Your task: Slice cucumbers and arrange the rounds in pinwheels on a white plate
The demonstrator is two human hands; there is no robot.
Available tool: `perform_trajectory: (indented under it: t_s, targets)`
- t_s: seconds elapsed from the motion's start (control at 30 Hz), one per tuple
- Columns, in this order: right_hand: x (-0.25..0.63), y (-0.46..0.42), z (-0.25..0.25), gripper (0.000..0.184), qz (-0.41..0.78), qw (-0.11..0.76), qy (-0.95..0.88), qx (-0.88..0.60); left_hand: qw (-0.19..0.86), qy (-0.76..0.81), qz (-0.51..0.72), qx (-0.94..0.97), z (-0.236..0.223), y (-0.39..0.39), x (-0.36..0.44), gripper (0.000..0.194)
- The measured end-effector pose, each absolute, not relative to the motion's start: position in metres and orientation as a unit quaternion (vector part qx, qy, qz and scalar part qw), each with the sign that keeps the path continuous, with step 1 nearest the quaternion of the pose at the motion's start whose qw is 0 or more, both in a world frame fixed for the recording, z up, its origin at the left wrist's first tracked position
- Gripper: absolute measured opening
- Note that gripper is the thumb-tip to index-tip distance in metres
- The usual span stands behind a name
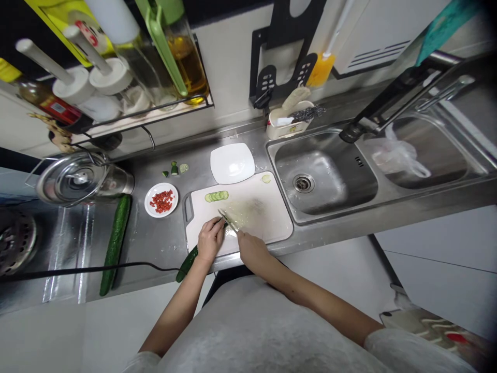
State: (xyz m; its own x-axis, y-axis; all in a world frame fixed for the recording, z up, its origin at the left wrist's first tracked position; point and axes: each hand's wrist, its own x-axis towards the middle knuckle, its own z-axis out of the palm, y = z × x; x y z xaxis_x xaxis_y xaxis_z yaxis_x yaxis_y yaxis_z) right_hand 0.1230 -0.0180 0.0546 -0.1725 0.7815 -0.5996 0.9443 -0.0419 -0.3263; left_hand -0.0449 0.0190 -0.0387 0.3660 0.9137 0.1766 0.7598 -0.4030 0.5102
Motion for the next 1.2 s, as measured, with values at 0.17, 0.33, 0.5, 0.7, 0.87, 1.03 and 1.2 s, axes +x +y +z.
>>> perform_trajectory:
  t_s: [0.17,0.33,0.5,0.7,0.87,1.03,1.2]
  targets:
    - [0.122,-0.017,0.054,0.032,-0.349,0.113,0.684,0.631,0.175,0.516,0.22,0.809,-0.04,0.019,-0.045,0.027]
    - [0.122,-0.013,0.054,0.03,-0.348,0.118,0.682,0.632,0.174,0.512,0.225,0.811,-0.04,0.02,-0.045,0.027]
    - [0.123,-0.012,0.054,0.03,-0.357,0.13,0.68,0.627,0.172,0.511,0.228,0.811,-0.039,0.019,-0.045,0.027]
    - [0.123,-0.01,0.053,0.028,-0.359,0.127,0.677,0.629,0.17,0.51,0.229,0.811,-0.038,0.019,-0.044,0.026]
    - [0.125,-0.006,0.057,0.028,-0.378,0.134,0.671,0.624,0.17,0.511,0.234,0.81,-0.039,0.019,-0.044,0.027]
    - [0.127,-0.004,0.058,0.031,-0.384,0.119,0.672,0.622,0.176,0.513,0.226,0.809,-0.04,0.019,-0.045,0.028]
    - [0.128,-0.001,0.055,0.028,-0.38,0.121,0.677,0.619,0.183,0.517,0.222,0.806,-0.041,0.018,-0.045,0.03]
